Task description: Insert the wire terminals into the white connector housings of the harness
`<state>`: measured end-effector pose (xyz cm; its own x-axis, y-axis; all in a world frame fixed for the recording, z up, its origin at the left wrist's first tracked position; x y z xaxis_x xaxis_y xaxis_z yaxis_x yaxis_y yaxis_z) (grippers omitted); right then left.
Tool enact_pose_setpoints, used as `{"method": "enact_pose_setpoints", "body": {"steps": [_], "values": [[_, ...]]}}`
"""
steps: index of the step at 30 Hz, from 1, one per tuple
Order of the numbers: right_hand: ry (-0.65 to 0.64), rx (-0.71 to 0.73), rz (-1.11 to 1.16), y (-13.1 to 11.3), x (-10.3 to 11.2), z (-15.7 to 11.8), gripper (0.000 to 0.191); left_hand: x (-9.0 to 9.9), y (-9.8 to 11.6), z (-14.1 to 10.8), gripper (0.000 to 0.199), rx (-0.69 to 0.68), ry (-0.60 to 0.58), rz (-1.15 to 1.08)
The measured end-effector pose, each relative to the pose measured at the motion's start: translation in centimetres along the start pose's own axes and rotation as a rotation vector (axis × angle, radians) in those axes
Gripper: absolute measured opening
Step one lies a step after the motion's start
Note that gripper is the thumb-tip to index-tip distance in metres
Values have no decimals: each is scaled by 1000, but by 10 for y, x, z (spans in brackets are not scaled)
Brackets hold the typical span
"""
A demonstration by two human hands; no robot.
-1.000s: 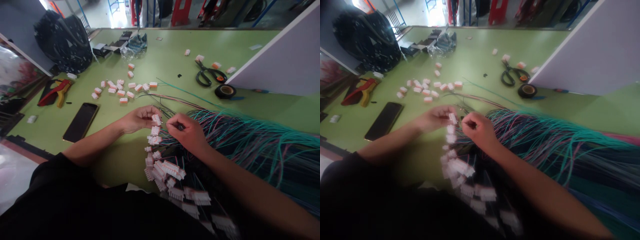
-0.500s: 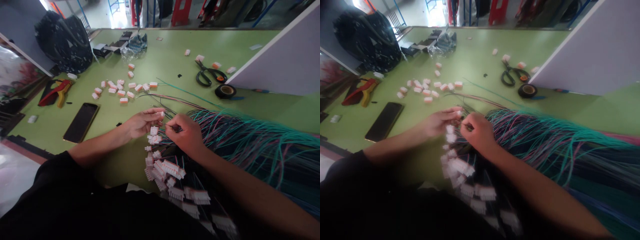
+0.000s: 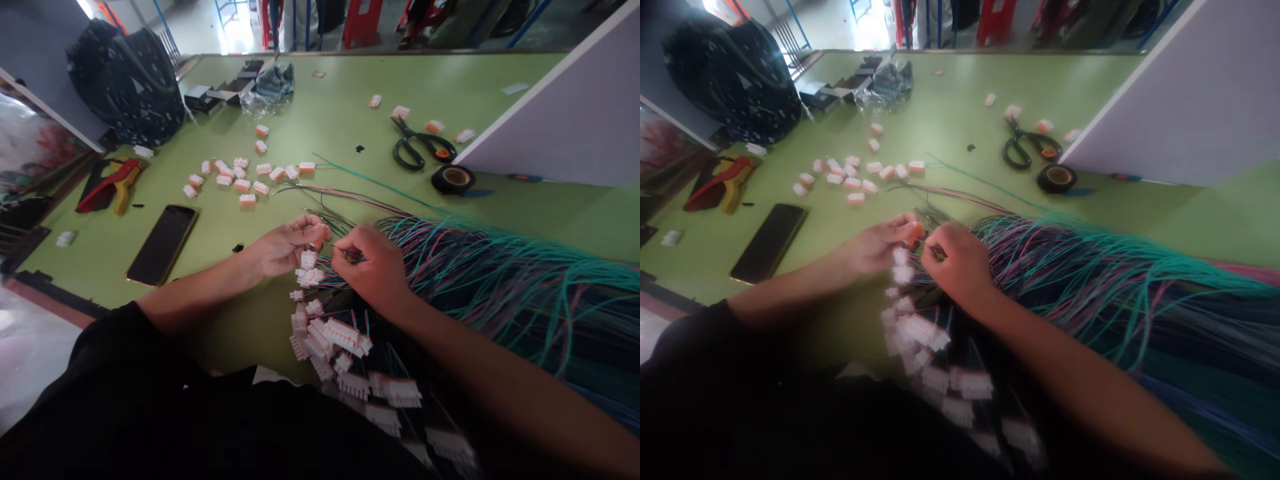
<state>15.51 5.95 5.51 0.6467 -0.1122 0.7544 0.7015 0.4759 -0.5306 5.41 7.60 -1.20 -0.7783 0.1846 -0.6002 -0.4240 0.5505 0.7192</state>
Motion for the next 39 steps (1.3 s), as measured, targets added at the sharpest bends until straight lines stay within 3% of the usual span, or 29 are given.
{"method": "enact_pose_setpoints", "body": {"steps": [12, 18, 31, 39], "values": [[44, 34, -1, 1, 1, -2, 18, -4, 9, -4, 9, -21, -22, 56], [126, 119, -35, -3, 4, -3, 16, -3, 9, -3, 12, -50, -37, 61], [169, 160, -64, -4, 6, -5, 15, -2, 21, -3, 21, -229, -21, 228], [141, 142, -56, -3, 5, -5, 15, 0, 19, -3, 21, -244, 1, 268]]}}
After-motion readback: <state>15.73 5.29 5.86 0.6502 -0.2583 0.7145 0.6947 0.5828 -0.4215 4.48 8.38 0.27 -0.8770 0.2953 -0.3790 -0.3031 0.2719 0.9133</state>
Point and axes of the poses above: each hand's wrist, its own z-axis towards the middle knuckle, its own x-axis out of the back of the hand, y = z × x, the point moved 8 cm from there along z, towards the middle knuckle, and after that the axes turned 1 degree about -z, right-handed, at the moved point
